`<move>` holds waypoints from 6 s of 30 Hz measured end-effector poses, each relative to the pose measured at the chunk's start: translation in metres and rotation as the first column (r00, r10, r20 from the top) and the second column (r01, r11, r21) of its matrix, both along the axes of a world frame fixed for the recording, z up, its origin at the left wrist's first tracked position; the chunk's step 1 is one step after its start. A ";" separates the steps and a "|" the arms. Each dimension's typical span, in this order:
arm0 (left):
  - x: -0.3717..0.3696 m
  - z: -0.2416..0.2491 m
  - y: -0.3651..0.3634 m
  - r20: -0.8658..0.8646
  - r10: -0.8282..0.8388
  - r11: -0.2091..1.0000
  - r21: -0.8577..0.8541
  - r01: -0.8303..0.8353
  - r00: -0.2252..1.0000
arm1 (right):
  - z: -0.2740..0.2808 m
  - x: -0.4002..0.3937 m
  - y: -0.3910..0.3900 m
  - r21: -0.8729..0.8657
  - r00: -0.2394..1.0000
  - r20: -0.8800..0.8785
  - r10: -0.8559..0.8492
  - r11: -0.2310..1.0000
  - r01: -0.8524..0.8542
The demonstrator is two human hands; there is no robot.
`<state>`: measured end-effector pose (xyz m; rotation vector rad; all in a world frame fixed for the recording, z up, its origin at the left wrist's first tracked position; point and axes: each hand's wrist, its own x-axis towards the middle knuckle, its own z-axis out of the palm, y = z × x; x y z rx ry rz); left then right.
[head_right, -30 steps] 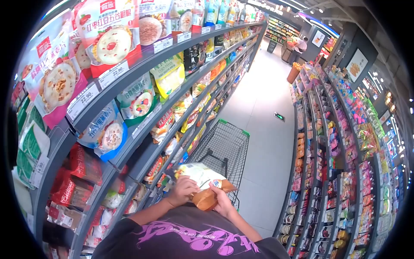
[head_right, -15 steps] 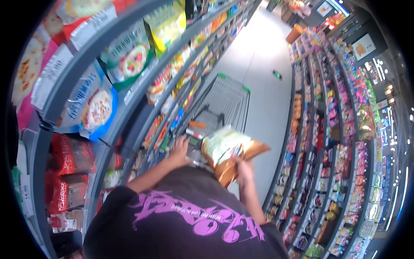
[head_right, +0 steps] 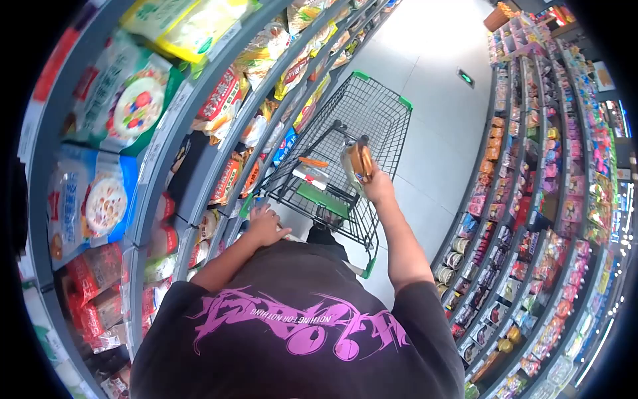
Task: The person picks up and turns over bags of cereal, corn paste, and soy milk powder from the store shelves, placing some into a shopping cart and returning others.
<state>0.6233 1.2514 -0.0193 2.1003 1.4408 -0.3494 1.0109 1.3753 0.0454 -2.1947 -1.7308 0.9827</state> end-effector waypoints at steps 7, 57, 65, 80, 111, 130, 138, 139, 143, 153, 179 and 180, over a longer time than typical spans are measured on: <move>0.022 0.011 0.004 0.069 0.083 0.993 0.078 -0.088 0.994 | -0.228 0.027 0.003 0.218 0.974 -0.060 0.217 0.955 -0.200; 0.024 0.363 0.301 0.941 0.162 -0.137 0.319 -0.938 0.297 | -0.017 0.083 -0.104 0.293 0.936 -0.334 0.107 0.956 -0.005; 0.032 0.355 0.304 0.801 -0.188 -0.081 0.564 -0.822 0.568 | 0.026 0.053 -0.085 0.234 0.715 -0.699 -0.008 0.942 0.240; 0.133 0.161 0.172 0.798 -0.463 0.766 0.579 -0.278 0.385 | 0.105 -0.007 -0.021 -0.638 -0.281 -0.769 -0.574 0.659 0.399; 0.100 -0.016 0.209 0.182 0.256 0.961 0.061 -0.271 0.949 | -0.186 0.148 0.312 -0.205 0.891 0.085 0.447 0.883 -0.423; 0.150 -0.014 0.315 0.164 0.250 0.963 0.055 -0.262 0.954 | -0.077 0.162 0.113 0.263 0.934 -0.294 0.202 0.957 -0.125; 0.181 0.009 0.368 0.333 0.334 0.904 0.151 -0.399 0.882 | -0.068 0.187 0.146 0.379 0.948 -0.178 0.264 0.907 -0.181; 0.188 0.031 0.370 0.437 0.363 0.867 0.166 -0.470 0.823 | -0.069 0.191 0.152 0.379 0.947 -0.176 0.269 0.906 -0.187; 0.199 0.122 0.409 0.808 0.149 0.502 0.435 -0.747 0.570 | -0.081 0.200 0.176 0.412 0.951 -0.142 0.274 0.890 -0.195; 0.123 0.348 0.492 0.869 0.109 -0.330 0.489 -0.807 0.482 | -0.069 0.205 0.203 0.413 0.946 -0.126 0.299 0.883 -0.224; 0.080 0.364 0.543 0.984 -0.084 0.044 0.164 -0.985 0.160 | 0.171 0.022 0.333 0.356 0.502 -0.827 0.255 0.927 0.116; 0.082 0.361 0.545 0.983 -0.079 0.048 0.171 -0.984 0.167 | 0.173 0.019 0.332 0.367 0.528 -0.804 0.274 0.927 0.078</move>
